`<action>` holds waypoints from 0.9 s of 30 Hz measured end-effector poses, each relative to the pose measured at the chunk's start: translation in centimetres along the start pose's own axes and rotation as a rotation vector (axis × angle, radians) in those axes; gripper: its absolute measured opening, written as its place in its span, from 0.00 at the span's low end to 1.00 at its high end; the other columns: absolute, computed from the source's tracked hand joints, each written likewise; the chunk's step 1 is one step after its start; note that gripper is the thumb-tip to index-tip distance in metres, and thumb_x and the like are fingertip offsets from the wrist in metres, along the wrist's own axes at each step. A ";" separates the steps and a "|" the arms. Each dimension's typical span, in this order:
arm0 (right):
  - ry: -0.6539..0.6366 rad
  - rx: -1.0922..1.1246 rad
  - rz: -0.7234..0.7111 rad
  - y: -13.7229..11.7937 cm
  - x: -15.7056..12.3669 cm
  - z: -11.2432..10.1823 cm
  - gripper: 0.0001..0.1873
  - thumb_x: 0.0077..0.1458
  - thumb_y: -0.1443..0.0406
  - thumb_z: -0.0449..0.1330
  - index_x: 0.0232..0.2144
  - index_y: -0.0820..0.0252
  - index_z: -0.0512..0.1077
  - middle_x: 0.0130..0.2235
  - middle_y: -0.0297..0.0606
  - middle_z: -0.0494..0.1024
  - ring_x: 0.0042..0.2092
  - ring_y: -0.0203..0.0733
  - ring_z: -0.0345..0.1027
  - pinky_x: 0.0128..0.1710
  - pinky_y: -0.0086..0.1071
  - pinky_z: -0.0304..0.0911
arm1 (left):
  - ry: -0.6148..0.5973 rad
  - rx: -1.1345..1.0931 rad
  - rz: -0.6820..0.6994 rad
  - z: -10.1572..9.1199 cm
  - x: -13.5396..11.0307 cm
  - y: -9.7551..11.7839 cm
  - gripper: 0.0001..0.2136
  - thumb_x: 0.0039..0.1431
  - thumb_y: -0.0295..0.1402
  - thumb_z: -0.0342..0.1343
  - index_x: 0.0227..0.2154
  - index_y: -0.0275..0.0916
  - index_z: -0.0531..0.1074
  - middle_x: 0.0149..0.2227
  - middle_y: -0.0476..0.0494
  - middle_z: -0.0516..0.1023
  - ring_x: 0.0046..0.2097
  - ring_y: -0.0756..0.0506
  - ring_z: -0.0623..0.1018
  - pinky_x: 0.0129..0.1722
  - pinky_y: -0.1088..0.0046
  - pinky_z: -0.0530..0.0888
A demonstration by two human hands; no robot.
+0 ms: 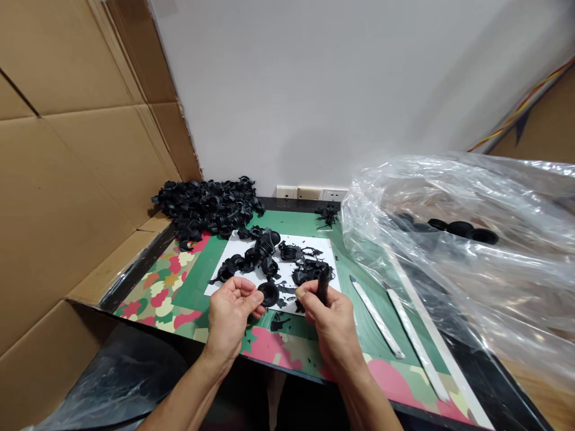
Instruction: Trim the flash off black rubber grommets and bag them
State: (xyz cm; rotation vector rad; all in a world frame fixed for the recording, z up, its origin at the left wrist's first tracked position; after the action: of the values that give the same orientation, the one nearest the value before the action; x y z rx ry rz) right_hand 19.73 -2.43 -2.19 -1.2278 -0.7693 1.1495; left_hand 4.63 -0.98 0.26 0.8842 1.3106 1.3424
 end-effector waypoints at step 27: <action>-0.270 -0.417 -0.167 -0.8 0.1 2.2 0.10 0.45 0.63 0.55 0.16 0.60 0.66 0.18 0.29 0.64 0.21 0.33 0.56 0.20 0.25 0.52 | -0.020 0.028 0.019 0.1 -0.5 0.1 0.13 0.34 0.29 0.68 0.24 0.34 0.71 0.19 0.52 0.73 0.18 0.52 0.73 0.19 0.79 0.71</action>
State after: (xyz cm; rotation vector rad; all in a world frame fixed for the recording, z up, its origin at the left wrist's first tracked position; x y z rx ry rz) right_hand 17.89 -1.62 -0.90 -1.3298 -1.3411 1.0592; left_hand 4.84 -1.38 0.46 0.9285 1.3118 1.3294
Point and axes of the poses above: each hand's wrist, its own x-axis towards the middle knuckle, its own z-axis out of the palm, y = z × x, the point moved 1 cm from there along x, towards the middle knuckle
